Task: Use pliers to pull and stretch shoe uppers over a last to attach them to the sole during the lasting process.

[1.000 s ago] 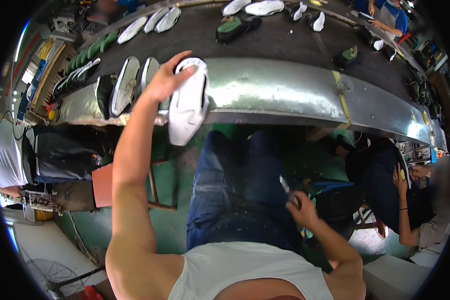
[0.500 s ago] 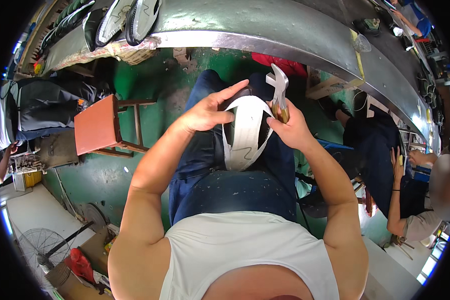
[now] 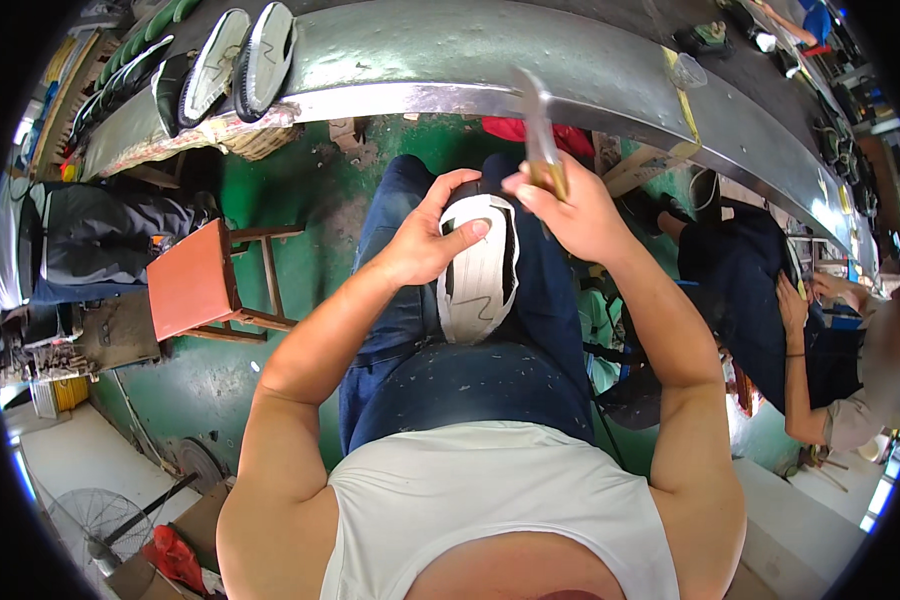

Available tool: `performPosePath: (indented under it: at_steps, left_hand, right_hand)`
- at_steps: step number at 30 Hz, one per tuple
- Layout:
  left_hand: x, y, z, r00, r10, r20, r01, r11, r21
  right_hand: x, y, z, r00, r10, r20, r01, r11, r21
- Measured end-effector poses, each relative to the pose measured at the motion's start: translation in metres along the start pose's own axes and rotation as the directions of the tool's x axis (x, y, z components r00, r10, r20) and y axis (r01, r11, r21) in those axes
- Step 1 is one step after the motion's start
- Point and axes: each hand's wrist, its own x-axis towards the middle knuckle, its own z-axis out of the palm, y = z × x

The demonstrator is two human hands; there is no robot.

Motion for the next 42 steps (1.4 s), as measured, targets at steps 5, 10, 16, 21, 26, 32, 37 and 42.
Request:
performPosePath:
  at_steps: [5,10,16,21,26,32,37,42]
  left_hand:
    - [-0.006,-0.003,-0.013,0.998,-0.009,-0.057,0.008,1.0,-0.011]
    - [-0.009,-0.007,-0.013,0.997,-0.075,0.006,0.075,0.994,-0.083]
    - [-0.004,-0.009,-0.011,0.999,-0.033,-0.006,0.033,0.993,0.117]
    - [0.004,-0.017,-0.011,0.998,-0.047,0.038,0.046,0.999,0.028]
    - [0.01,-0.035,-0.012,0.998,-0.055,0.039,0.061,0.981,-0.186]
    - [0.005,-0.013,-0.012,0.989,-0.123,0.081,0.141,0.946,-0.291]
    - [0.001,-0.011,0.004,0.984,-0.097,-0.149,0.082,0.991,-0.103]
    - [-0.011,-0.004,-0.011,0.968,0.175,-0.178,-0.144,0.973,0.178]
  right_hand:
    - [-0.08,-0.013,-0.002,0.933,0.311,0.178,-0.323,0.946,0.039]
    - [-0.087,0.004,0.009,0.811,0.38,0.444,-0.47,0.876,0.108]
    - [-0.072,0.007,0.005,0.851,0.306,0.426,-0.401,0.903,0.152]
    - [-0.075,0.042,0.017,0.899,0.317,0.302,-0.314,0.948,-0.06]
    - [-0.082,0.078,0.048,0.981,0.144,0.129,-0.127,0.983,-0.132]
    - [-0.099,0.033,0.033,0.98,0.157,0.12,-0.07,0.844,-0.532]
    - [-0.107,0.002,0.021,0.94,0.239,0.244,-0.123,0.903,-0.411]
    - [-0.211,0.055,-0.009,0.903,0.403,0.151,-0.341,0.883,-0.322]
